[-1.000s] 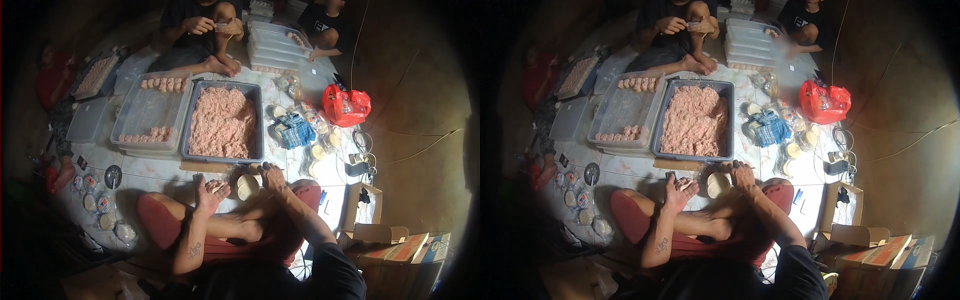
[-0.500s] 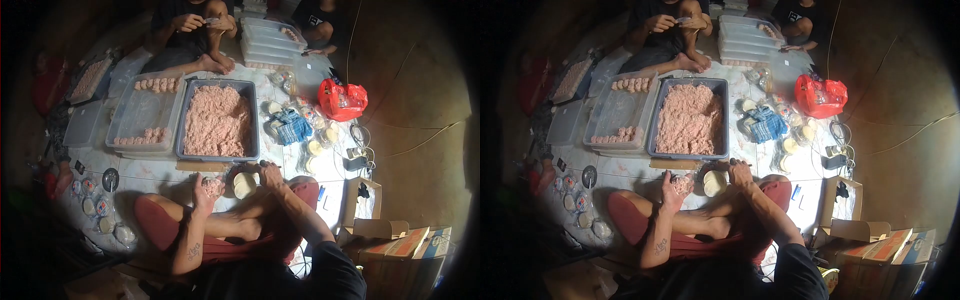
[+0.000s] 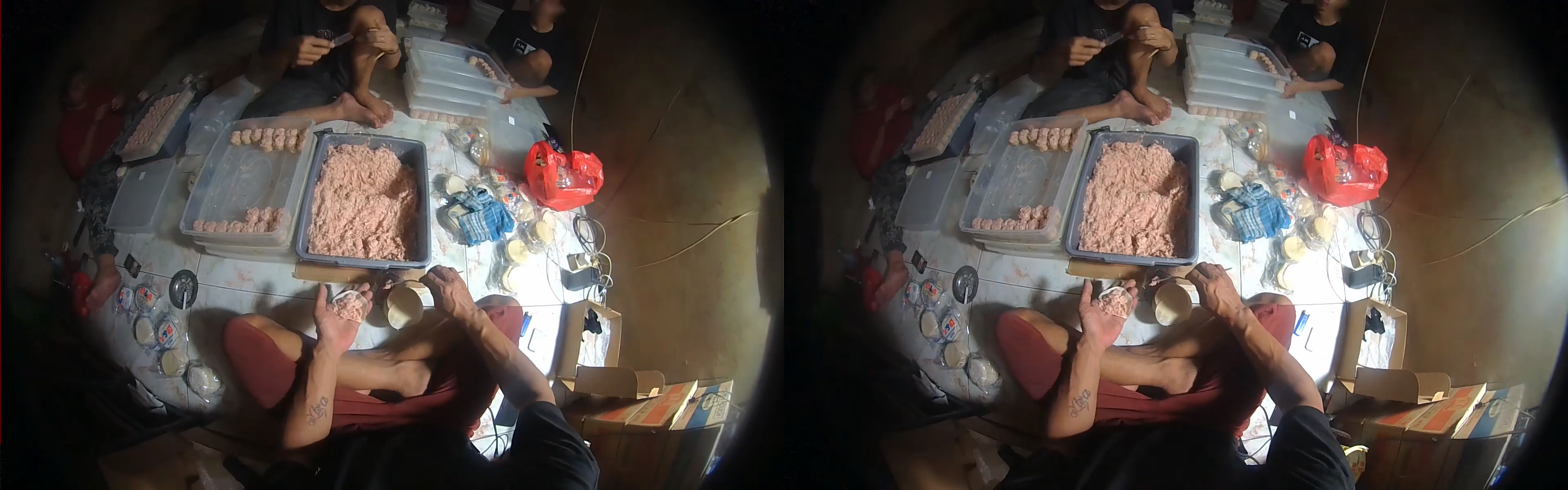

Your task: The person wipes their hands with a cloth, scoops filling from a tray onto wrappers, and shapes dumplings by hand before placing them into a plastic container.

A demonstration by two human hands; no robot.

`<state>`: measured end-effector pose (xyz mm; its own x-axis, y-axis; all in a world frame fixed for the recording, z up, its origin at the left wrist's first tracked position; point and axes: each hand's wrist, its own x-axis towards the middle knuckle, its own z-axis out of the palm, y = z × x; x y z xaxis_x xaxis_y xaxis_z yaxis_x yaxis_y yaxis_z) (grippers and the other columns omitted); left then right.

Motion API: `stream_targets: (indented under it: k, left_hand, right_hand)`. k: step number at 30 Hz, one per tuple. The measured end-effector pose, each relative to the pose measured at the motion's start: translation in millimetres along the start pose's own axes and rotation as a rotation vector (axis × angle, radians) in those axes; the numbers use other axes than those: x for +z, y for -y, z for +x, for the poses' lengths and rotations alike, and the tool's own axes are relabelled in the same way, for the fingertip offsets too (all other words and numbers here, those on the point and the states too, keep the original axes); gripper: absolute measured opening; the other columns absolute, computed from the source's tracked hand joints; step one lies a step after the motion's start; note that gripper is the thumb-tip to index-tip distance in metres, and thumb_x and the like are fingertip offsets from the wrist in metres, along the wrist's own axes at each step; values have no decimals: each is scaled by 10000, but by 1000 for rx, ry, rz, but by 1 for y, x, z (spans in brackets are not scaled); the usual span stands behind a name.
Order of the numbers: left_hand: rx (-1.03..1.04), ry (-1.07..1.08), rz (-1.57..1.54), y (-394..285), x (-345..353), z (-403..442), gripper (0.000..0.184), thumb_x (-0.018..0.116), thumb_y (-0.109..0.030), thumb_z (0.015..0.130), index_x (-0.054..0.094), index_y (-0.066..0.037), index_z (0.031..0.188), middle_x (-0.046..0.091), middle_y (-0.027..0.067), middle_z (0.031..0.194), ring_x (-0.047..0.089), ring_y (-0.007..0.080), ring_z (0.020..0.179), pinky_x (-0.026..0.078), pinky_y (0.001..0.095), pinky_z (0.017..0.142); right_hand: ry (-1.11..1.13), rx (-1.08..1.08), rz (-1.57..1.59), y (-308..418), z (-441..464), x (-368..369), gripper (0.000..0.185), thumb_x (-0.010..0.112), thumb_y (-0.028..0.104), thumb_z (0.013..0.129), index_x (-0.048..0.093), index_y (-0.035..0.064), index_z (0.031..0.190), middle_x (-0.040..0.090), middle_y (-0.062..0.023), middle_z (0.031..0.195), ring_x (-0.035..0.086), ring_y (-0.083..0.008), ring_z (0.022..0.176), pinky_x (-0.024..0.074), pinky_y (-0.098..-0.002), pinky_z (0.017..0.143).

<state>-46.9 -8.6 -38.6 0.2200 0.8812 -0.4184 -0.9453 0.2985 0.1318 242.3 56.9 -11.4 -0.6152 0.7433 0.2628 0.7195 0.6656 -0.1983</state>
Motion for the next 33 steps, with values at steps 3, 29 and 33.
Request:
stream_targets:
  k: [3,29,33]
  left_hand:
    - [-57,92,-53,-3,-4,-1,806,441,-664,959,545,51,1316,629,224,1242,600,367,1149,467,502,1024]
    - [99,138,62,8,46,-19,913,403,-691,953,445,109,1391,554,247,1357,533,384,1253,409,503,1107]
    - [12,-1,40,2,44,-17,847,388,-689,953,518,58,1330,580,248,1310,560,394,1200,453,523,1044]
  right_hand:
    - [-64,54,352,42,15,-49,257,619,21,843,665,35,1095,622,-152,929,613,-353,884,491,-448,771]
    - [-155,294,550,130,6,-45,406,542,96,920,574,57,1323,615,-247,1153,649,-459,930,542,-517,774]
    - [23,210,554,130,2,-53,343,527,137,959,592,52,1285,616,-250,1110,640,-460,938,521,-527,761]
